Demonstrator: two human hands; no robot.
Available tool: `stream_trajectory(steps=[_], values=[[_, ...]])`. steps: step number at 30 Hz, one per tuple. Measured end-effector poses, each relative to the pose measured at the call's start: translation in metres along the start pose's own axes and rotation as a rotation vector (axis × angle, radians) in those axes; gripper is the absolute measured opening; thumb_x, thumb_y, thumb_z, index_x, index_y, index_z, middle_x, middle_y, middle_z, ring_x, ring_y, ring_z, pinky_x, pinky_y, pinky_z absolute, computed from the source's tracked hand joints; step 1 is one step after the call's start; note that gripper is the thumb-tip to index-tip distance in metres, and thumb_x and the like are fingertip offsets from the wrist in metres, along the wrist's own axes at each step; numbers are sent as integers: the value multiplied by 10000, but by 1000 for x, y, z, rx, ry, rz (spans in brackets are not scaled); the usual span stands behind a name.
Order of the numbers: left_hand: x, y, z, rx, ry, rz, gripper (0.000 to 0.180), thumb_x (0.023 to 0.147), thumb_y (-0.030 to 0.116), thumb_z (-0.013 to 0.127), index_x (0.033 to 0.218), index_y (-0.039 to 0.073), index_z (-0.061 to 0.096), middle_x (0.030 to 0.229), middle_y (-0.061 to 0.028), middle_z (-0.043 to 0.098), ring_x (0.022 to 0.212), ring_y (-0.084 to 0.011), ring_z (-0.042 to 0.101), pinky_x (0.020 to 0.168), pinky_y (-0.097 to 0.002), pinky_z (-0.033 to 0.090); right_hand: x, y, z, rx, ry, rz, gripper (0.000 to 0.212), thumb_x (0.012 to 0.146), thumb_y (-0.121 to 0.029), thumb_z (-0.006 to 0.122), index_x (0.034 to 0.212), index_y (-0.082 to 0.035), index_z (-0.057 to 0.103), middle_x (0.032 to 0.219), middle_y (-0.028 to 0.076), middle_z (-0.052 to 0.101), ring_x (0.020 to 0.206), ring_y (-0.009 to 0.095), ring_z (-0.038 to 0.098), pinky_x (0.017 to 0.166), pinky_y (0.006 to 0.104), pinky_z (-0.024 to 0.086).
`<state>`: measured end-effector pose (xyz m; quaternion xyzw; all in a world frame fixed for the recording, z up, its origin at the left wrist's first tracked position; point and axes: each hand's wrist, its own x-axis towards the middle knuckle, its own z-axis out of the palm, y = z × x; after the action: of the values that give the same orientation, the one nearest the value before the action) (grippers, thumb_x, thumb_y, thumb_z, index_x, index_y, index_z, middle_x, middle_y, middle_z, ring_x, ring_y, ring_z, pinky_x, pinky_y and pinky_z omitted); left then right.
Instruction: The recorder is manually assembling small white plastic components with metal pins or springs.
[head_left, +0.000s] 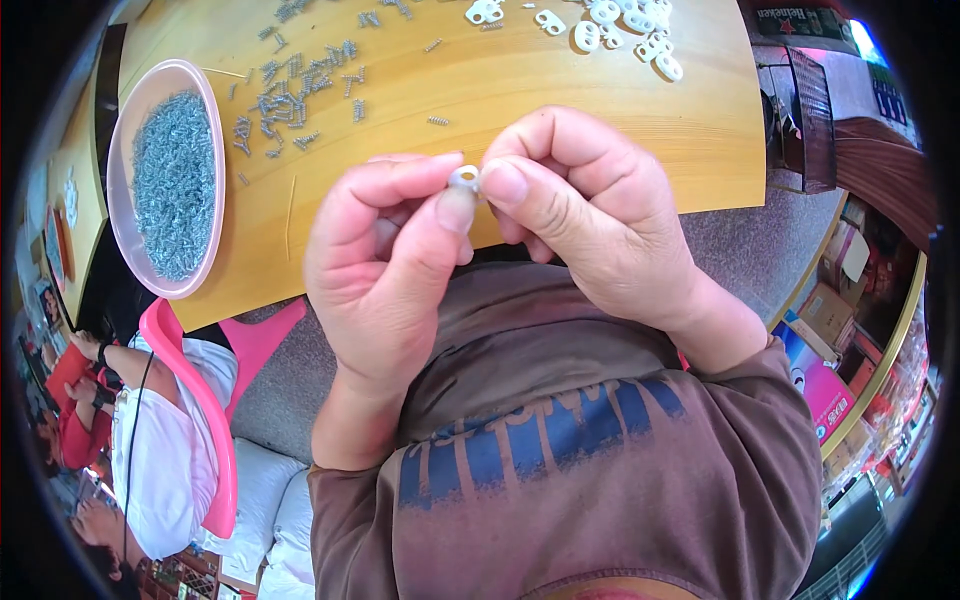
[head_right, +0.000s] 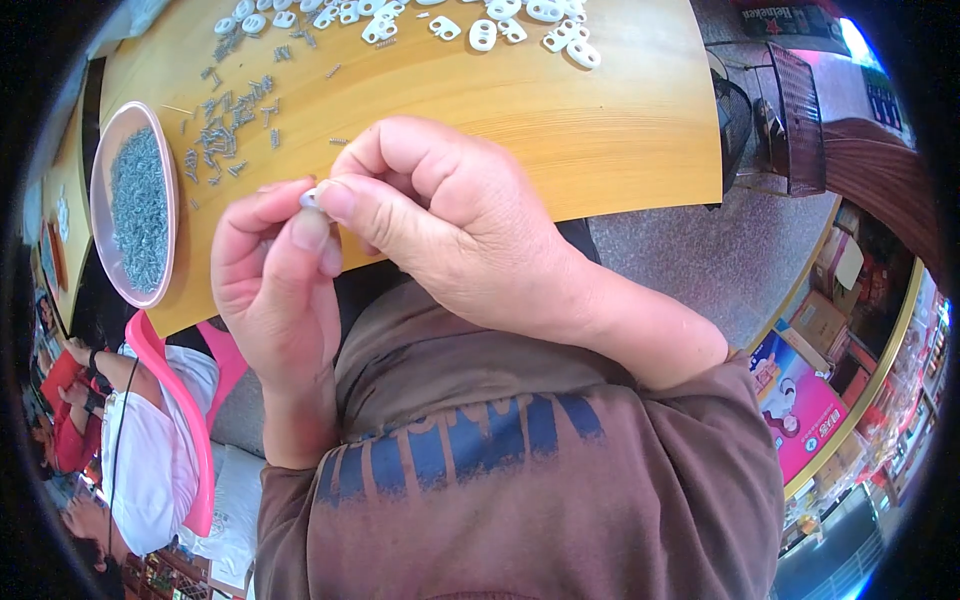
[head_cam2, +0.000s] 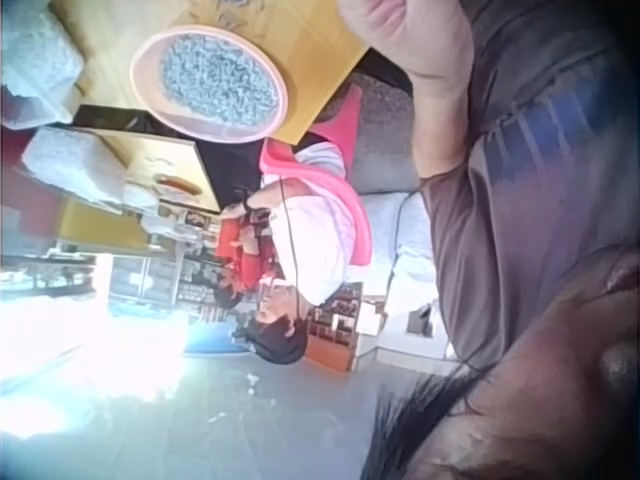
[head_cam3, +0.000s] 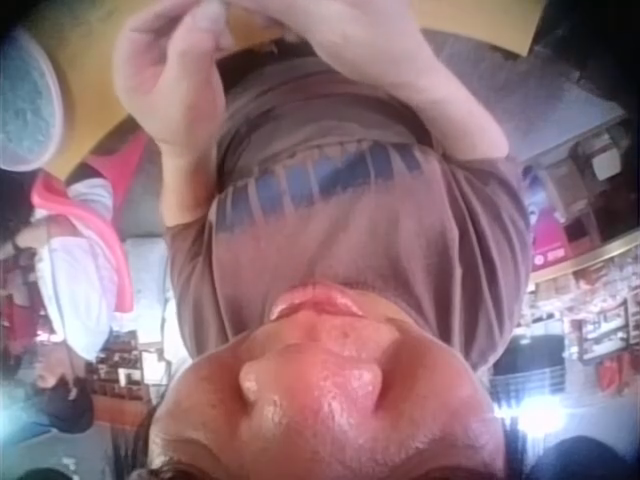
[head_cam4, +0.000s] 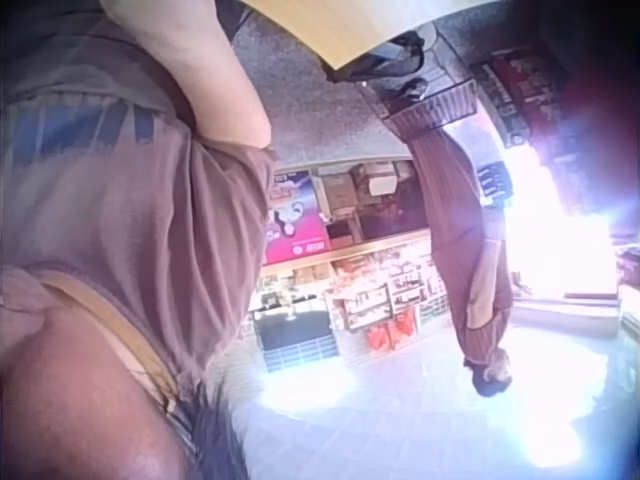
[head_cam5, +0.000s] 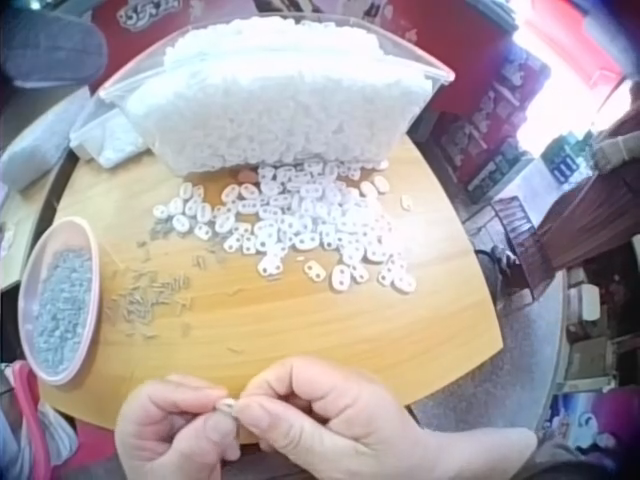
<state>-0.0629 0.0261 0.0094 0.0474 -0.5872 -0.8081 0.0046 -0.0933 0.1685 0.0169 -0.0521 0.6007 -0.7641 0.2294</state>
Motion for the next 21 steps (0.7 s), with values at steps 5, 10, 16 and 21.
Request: stream_trajectory(steps=[5,10,16,21], values=[[0,1,-2,-199,75,-109,178,782,-9,573,953,-22,530,819,-68,585,612,-57,499,539,-157,414,-2,-6,4,131,-47,11,176,872,-177,499,932,-13,518,787,2,539,693,31,482,595,157,392],[0,1,-2,-198,76,-114,178,782,-5,573,953,-25,528,825,-69,580,614,-58,499,535,-158,413,-4,-7,1,59,-29,-1,196,864,-139,504,993,8,502,867,24,537,779,55,498,669,180,404],[-1,1,-3,-184,55,-108,169,780,-21,562,946,-28,530,866,-72,556,621,-59,491,541,-160,405,-1,-6,-2,-455,-11,-286,117,825,-70,549,905,15,541,850,41,549,765,78,507,670,191,402],[-5,-4,-1,-72,47,-62,159,781,-45,540,939,-33,528,895,-81,534,617,-60,481,550,-162,396,0,1,-2,-279,1,-178,79,823,-69,550,834,9,556,750,48,562,685,91,539,601,210,428]])
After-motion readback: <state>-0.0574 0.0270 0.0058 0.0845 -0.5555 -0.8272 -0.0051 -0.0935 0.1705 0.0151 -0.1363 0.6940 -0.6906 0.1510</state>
